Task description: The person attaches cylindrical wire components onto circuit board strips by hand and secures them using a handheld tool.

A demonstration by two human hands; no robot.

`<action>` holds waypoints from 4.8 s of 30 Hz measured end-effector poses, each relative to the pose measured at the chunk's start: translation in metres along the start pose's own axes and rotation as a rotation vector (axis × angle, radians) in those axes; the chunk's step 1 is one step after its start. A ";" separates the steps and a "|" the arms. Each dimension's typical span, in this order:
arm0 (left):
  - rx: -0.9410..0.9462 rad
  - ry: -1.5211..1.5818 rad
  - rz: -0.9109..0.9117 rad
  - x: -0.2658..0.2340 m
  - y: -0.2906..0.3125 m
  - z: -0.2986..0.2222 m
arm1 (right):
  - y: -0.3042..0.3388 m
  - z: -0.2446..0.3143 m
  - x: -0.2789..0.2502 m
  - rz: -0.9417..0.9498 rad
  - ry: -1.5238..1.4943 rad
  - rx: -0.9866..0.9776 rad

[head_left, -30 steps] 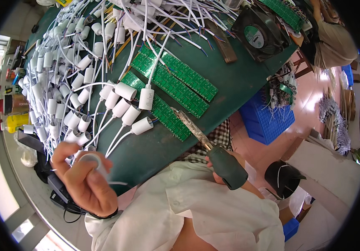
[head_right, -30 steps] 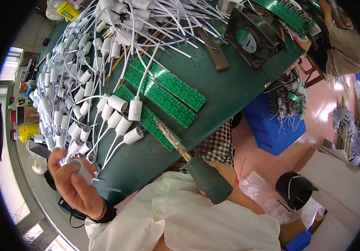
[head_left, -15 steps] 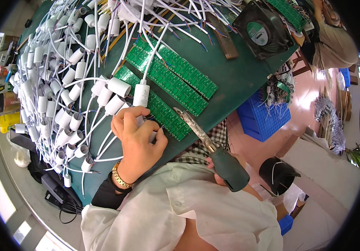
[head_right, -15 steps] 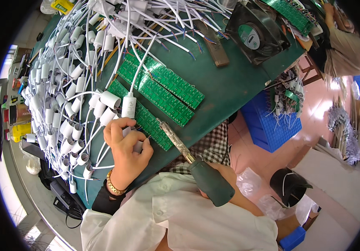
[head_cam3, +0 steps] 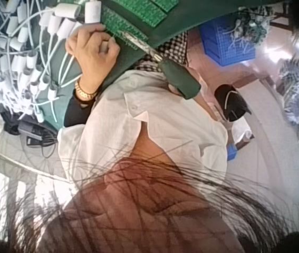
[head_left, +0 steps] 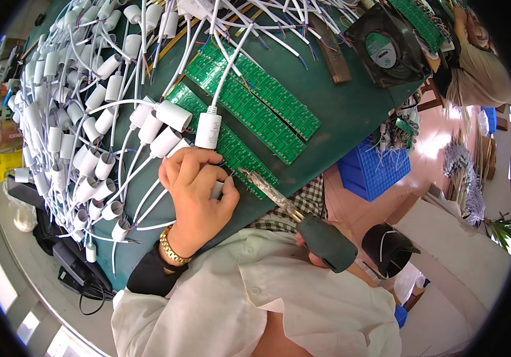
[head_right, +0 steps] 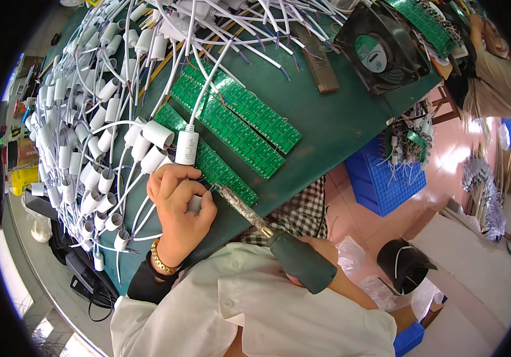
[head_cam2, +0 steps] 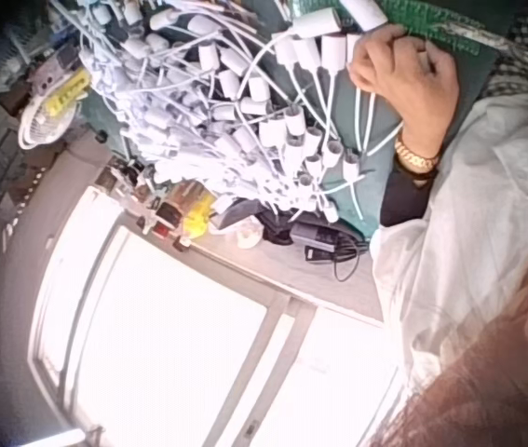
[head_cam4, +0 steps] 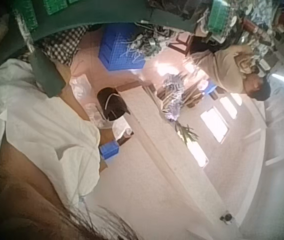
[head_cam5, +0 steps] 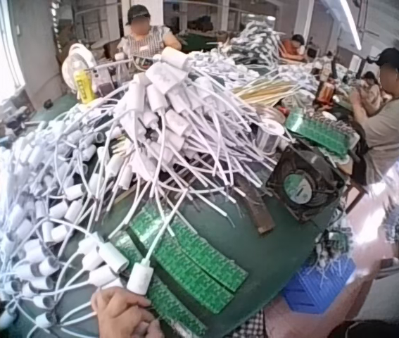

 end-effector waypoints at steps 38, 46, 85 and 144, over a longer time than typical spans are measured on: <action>0.004 -0.003 -0.039 0.002 0.000 0.002 | -0.001 -0.002 -0.008 0.262 0.076 -0.035; 0.002 -0.004 -0.029 0.002 0.000 0.000 | -0.009 0.034 0.027 -0.370 -0.179 0.552; -0.088 -0.525 -0.168 -0.106 -0.101 0.143 | -0.007 -0.026 0.023 -0.346 -0.248 -0.733; 0.195 -0.051 -0.060 0.002 0.012 -0.015 | -0.019 -0.040 0.035 -0.562 0.099 -0.639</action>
Point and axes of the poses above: each hand's wrist, its own y-axis away from the middle knuckle, its own x-axis out of the palm, z = x × y, the point moved 1 cm from there along -y, towards the middle knuckle, and after that the axes turned 2 degrees about x, right-handed, at the moved point
